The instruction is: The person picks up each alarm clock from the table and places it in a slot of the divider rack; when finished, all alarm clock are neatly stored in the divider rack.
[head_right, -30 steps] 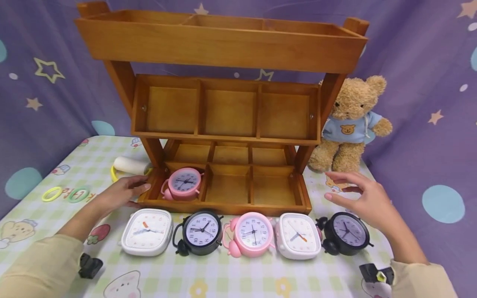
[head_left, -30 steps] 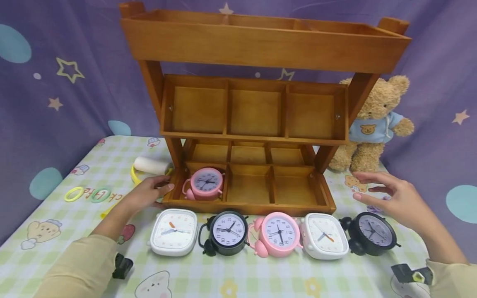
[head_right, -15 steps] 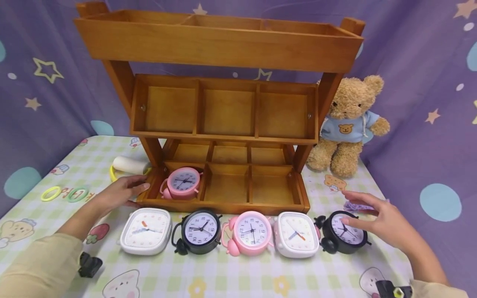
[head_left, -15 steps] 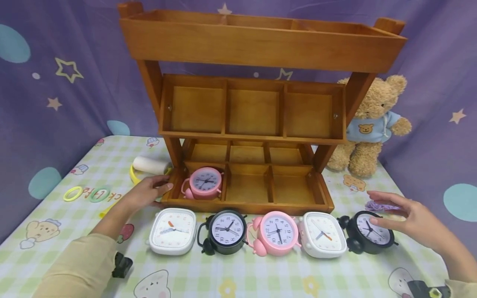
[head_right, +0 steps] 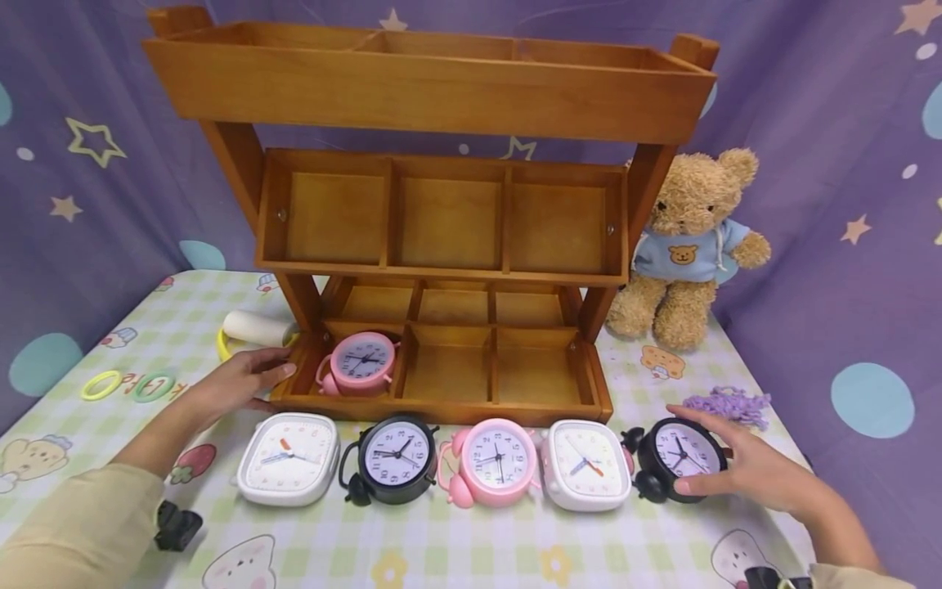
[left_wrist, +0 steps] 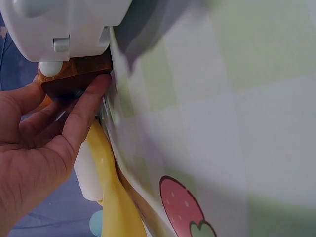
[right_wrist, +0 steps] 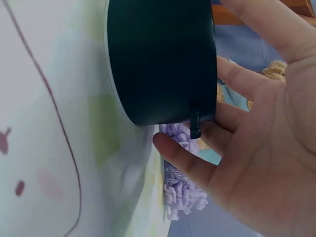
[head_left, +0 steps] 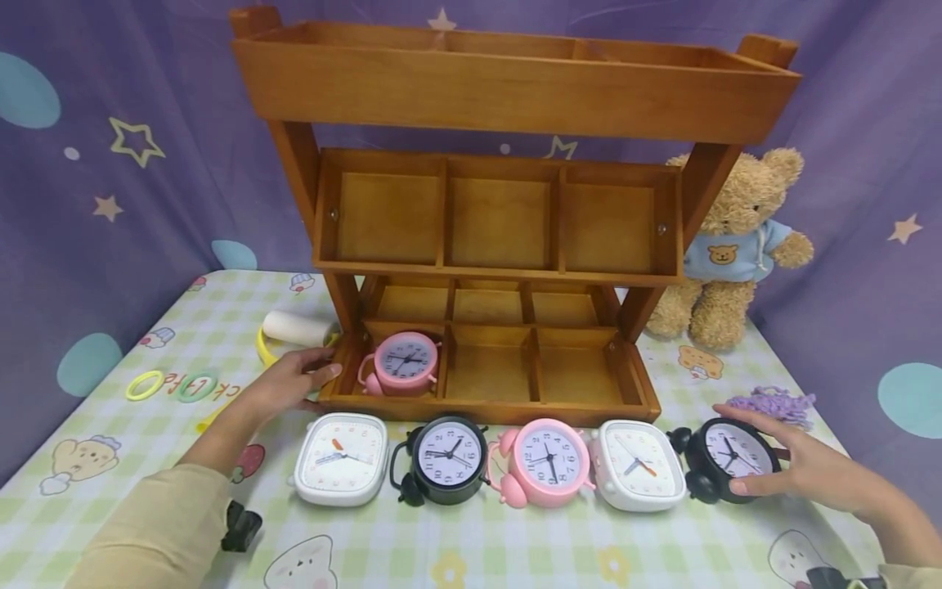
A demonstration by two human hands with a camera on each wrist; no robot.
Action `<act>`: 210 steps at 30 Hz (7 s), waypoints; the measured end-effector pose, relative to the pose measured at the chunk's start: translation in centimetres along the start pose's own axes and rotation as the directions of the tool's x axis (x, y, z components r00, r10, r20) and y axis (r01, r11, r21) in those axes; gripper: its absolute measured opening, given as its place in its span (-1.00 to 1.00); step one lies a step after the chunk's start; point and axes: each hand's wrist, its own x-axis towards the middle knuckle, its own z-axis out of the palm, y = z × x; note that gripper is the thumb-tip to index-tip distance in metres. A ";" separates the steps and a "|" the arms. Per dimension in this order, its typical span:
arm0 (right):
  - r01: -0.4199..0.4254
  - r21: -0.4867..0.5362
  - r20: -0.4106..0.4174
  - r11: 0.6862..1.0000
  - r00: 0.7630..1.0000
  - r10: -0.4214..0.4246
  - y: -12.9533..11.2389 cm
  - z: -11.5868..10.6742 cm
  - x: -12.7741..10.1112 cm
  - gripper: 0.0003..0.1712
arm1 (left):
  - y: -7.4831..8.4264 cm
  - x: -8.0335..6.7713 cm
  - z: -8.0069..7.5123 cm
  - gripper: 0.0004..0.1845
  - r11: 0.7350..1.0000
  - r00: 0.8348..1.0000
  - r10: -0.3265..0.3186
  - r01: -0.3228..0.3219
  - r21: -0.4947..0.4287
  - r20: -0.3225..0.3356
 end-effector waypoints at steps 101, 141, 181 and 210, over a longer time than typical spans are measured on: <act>0.124 -0.232 0.055 0.965 0.992 -0.114 -14.3 -2.0 8.3 0.00 | -0.3 -0.2 0.2 -0.38 1.000 1.000 0.004 -0.005 -0.019 -0.025; 0.273 -0.223 0.179 0.936 0.955 -0.236 -21.1 5.0 19.2 0.01 | -0.1 -0.2 0.5 -0.43 0.999 0.997 0.052 -0.052 -0.005 -0.054; 0.244 -0.385 0.302 0.890 0.945 -0.128 -22.2 10.3 22.9 0.12 | -0.1 -0.5 0.6 -0.45 0.999 0.996 0.054 -0.053 0.011 -0.066; 0.290 -0.298 0.289 0.909 0.935 -0.204 -21.9 7.4 21.2 -0.26 | 0.0 -0.5 0.7 -0.43 1.000 0.998 0.023 -0.023 0.011 -0.054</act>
